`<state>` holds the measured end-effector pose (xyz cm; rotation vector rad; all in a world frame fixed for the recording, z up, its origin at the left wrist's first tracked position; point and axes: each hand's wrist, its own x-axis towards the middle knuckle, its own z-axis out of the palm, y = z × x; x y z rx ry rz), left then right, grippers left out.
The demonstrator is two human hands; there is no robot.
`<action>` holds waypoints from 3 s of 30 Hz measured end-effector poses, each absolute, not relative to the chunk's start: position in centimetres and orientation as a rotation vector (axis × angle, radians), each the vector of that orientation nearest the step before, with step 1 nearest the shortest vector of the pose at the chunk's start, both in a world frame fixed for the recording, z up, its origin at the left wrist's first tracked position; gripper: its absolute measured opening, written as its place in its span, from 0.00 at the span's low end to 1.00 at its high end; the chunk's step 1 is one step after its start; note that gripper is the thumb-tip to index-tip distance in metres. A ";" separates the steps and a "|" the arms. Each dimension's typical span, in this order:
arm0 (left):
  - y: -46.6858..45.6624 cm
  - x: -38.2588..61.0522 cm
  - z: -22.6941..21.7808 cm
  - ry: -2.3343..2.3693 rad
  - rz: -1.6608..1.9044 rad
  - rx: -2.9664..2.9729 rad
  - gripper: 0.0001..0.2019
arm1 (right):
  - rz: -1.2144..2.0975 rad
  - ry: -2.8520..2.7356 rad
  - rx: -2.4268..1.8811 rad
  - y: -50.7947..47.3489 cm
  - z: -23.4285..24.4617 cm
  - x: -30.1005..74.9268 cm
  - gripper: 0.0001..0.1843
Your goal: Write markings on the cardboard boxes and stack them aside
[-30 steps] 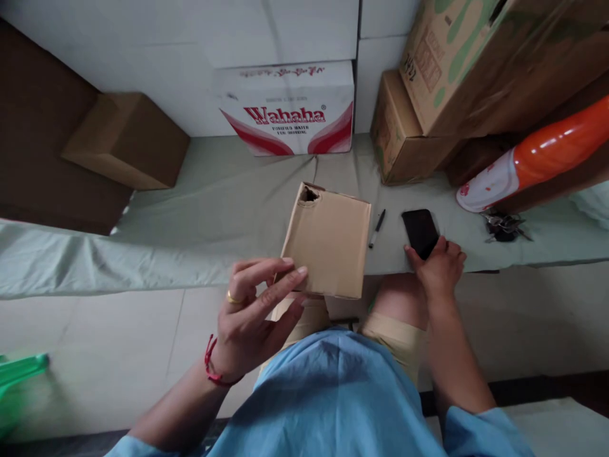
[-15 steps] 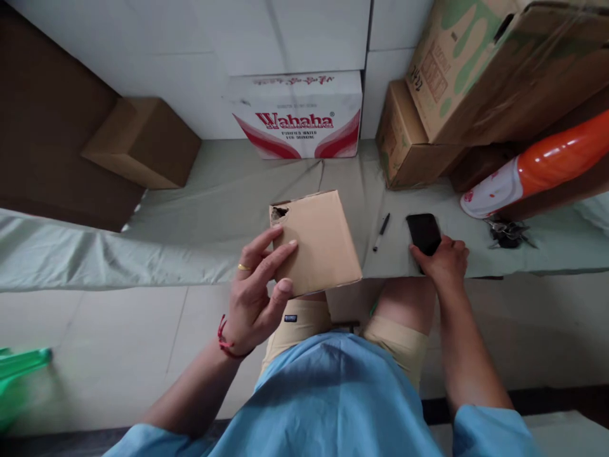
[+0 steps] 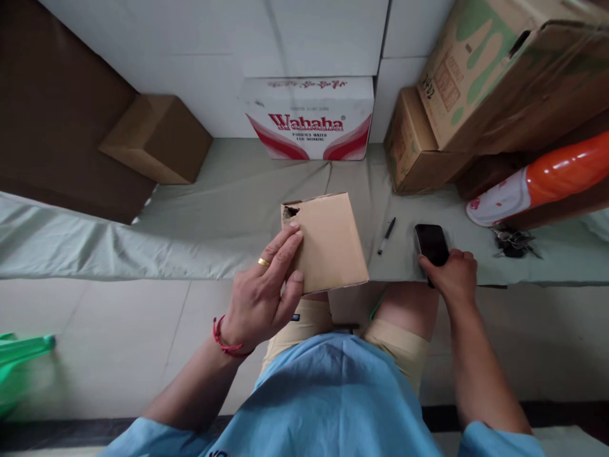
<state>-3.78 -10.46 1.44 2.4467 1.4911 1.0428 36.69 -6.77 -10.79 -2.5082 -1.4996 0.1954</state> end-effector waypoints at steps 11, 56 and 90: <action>-9.8 -4.2 -1.2 1.317 1.204 2.397 0.29 | 0.988 -1.307 -1.538 -9.5 4.6 26.2 0.28; -9.1 -3.6 -2.1 1.217 1.424 2.304 0.24 | -0.004 -2.018 -2.605 -3.3 -7.2 33.1 0.36; -8.2 -2.7 -3.5 1.219 1.599 2.214 0.28 | 1.297 -1.763 -0.985 1.8 7.9 11.8 0.07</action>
